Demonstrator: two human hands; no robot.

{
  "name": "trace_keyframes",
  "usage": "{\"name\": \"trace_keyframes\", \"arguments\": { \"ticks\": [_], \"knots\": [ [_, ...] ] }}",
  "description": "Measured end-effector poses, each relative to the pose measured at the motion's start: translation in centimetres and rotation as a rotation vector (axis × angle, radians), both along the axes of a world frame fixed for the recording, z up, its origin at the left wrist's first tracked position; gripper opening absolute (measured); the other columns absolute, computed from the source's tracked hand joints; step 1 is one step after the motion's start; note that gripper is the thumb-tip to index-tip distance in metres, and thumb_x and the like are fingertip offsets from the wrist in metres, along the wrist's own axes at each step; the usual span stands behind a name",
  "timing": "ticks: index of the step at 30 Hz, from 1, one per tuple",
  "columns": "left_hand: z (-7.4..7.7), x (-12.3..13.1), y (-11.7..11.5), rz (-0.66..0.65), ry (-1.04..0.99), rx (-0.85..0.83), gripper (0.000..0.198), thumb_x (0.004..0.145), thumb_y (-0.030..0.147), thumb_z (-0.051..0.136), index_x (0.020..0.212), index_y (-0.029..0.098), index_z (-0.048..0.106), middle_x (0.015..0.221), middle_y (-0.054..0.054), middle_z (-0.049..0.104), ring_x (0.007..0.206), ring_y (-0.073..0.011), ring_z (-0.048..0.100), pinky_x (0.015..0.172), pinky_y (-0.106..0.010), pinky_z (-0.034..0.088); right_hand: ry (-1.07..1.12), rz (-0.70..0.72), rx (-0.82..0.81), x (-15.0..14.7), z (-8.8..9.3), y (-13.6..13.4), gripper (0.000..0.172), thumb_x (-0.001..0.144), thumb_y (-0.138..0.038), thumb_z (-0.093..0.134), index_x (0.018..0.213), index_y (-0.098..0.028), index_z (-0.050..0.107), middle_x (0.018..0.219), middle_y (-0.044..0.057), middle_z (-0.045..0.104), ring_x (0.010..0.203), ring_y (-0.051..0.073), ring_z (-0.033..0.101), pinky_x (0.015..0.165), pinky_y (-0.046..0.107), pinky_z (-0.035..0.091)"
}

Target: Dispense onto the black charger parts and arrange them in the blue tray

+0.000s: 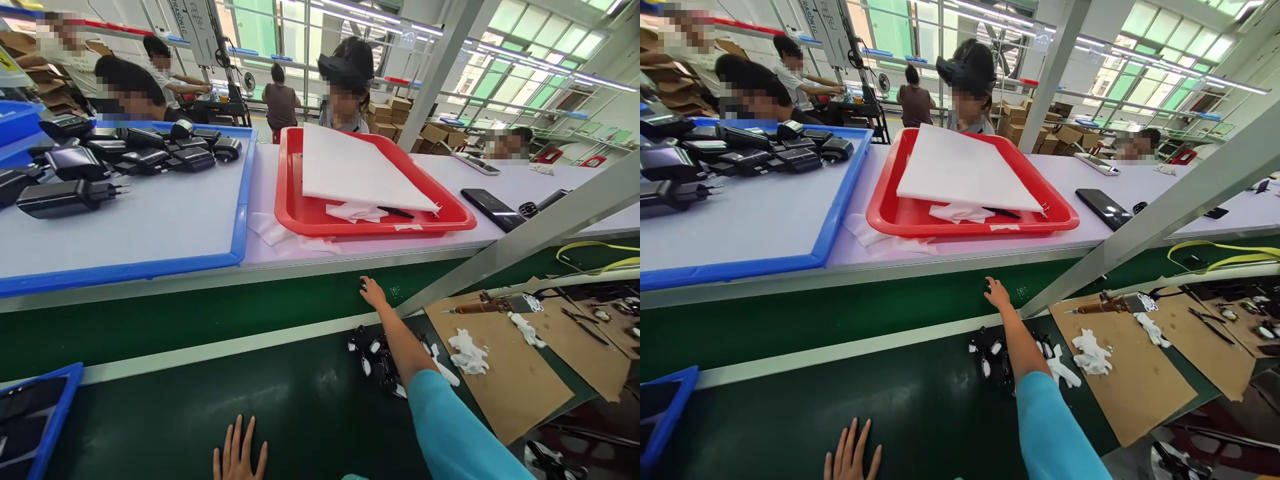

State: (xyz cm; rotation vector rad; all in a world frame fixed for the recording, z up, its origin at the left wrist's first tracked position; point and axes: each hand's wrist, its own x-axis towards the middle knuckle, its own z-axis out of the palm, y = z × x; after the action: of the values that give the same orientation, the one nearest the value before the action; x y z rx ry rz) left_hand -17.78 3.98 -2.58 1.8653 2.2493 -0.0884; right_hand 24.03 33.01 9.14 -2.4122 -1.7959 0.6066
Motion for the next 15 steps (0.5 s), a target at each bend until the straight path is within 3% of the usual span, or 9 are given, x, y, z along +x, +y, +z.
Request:
{"name": "trace_keyframes", "arguments": {
  "ticks": [3, 6, 11, 15],
  "knots": [
    [-0.5, -0.6, 0.0, -0.007, -0.025, -0.016, 0.059, 0.088, 0.048, 0.029, 0.141, 0.026, 0.045, 0.152, -0.001, 0.033, 0.141, -0.0252, 0.029, 0.115, -0.049, 0.022, -0.022, 0.078, -0.044, -2.0, -0.5, 0.3, 0.039, 0.092, -0.036, 0.053, 0.126, -0.017, 0.049, 0.12, 0.01, 0.055, 0.098, 0.019, 0.059, 0.082, 0.039, 0.053],
    [-0.7, -0.9, -0.2, -0.017, -0.043, 0.019, 0.059, 0.089, 0.048, 0.03, 0.141, 0.027, 0.044, 0.154, 0.0, 0.03, 0.143, -0.0246, 0.026, 0.116, -0.049, 0.019, -0.017, 0.212, -0.062, -6.1, -0.8, -0.5, 0.04, 0.092, -0.037, 0.054, 0.126, -0.017, 0.05, 0.118, 0.009, 0.056, 0.098, 0.019, 0.059, 0.083, 0.04, 0.053],
    [-0.3, -0.7, -0.1, -0.015, -0.063, -0.022, 0.058, 0.089, 0.05, 0.03, 0.142, 0.03, 0.043, 0.154, 0.004, 0.028, 0.142, -0.0254, 0.026, 0.115, -0.049, 0.023, -0.063, 0.375, -0.083, -12.4, -1.5, -5.4, 0.04, 0.09, -0.039, 0.056, 0.123, -0.016, 0.053, 0.12, 0.009, 0.056, 0.107, 0.023, 0.056, 0.093, 0.047, 0.047],
    [1.6, 0.6, 0.1, 0.038, -0.077, -0.001, 0.051, 0.091, 0.042, 0.033, 0.137, 0.029, 0.049, 0.149, 0.002, 0.038, 0.141, -0.0248, 0.03, 0.114, -0.047, 0.027, -0.14, 0.401, -0.094, -13.6, -1.3, -9.6, 0.04, 0.089, -0.037, 0.058, 0.122, -0.015, 0.054, 0.126, 0.011, 0.054, 0.12, 0.026, 0.05, 0.102, 0.052, 0.039]
  ]
}}
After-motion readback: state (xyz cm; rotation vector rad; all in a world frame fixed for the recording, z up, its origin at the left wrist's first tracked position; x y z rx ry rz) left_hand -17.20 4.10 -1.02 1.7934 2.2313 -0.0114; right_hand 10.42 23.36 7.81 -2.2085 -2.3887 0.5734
